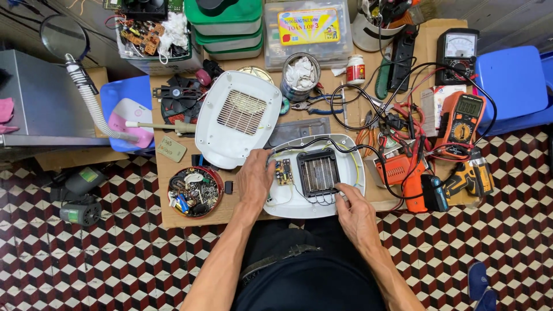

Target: Repairing and testing electronic appliances including an induction cooktop and a portable heater on a workbench.

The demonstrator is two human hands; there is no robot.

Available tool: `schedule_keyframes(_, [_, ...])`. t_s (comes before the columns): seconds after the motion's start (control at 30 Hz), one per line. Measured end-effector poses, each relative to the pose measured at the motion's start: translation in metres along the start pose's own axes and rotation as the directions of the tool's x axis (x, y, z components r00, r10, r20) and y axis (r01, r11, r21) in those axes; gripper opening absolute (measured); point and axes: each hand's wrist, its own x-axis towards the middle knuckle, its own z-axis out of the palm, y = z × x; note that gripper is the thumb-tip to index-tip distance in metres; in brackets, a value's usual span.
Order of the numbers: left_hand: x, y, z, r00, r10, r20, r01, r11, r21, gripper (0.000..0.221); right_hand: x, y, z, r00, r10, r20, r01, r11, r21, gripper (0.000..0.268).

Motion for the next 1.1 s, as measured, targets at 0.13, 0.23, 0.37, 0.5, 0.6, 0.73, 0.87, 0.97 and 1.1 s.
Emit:
schedule_keyframes(0.13, [0.001, 0.0, 0.001, 1.0, -0.006, 0.003, 0.006, 0.999, 0.047, 0.028, -0.007, -0.004, 0.002, 0.999, 0.004, 0.045, -0.005, 1.0, 0.003, 0.034])
schedule_keyframes(0.23, [0.002, -0.003, 0.006, 1.0, 0.018, -0.015, -0.018, 0.998, 0.053, 0.025, -0.009, -0.005, -0.001, 0.999, -0.001, 0.054, 0.0, 1.0, 0.014, 0.033])
schedule_keyframes(0.37, [0.002, 0.001, 0.007, 0.997, 0.049, -0.055, -0.044, 0.996, 0.079, 0.016, -0.006, 0.001, -0.003, 0.991, 0.077, 0.108, -0.077, 0.997, -0.008, 0.035])
schedule_keyframes(0.5, [0.0, 0.009, 0.006, 0.99, 0.098, -0.098, -0.093, 0.994, 0.056, 0.022, -0.005, 0.028, 0.002, 0.96, -0.28, -0.015, 0.281, 0.96, 0.023, 0.029])
schedule_keyframes(0.6, [-0.005, 0.013, 0.012, 0.994, 0.076, -0.072, -0.073, 0.996, 0.049, 0.019, -0.007, 0.029, -0.015, 1.0, 0.005, -0.003, -0.005, 1.0, -0.025, 0.03])
schedule_keyframes(0.73, [-0.008, 0.014, 0.016, 0.999, 0.001, -0.039, 0.0, 1.0, 0.025, 0.015, -0.003, 0.043, -0.03, 0.959, 0.277, -0.063, -0.254, 0.934, 0.25, 0.033])
schedule_keyframes(0.87, [-0.012, 0.016, 0.019, 0.994, -0.092, -0.061, 0.087, 0.993, -0.078, 0.02, 0.001, 0.04, -0.038, 0.985, 0.147, -0.09, -0.135, 0.983, 0.123, 0.032])
schedule_keyframes(0.97, [-0.015, 0.02, 0.017, 0.977, -0.212, 0.006, 0.21, 0.963, -0.167, 0.027, 0.004, 0.03, -0.033, 0.984, 0.159, 0.076, -0.164, 0.984, 0.067, 0.036])
schedule_keyframes(1.1, [-0.019, 0.017, 0.018, 0.962, -0.266, 0.066, 0.273, 0.949, -0.158, 0.028, 0.012, 0.054, -0.012, 0.984, -0.101, 0.147, 0.104, 0.994, -0.012, 0.034])
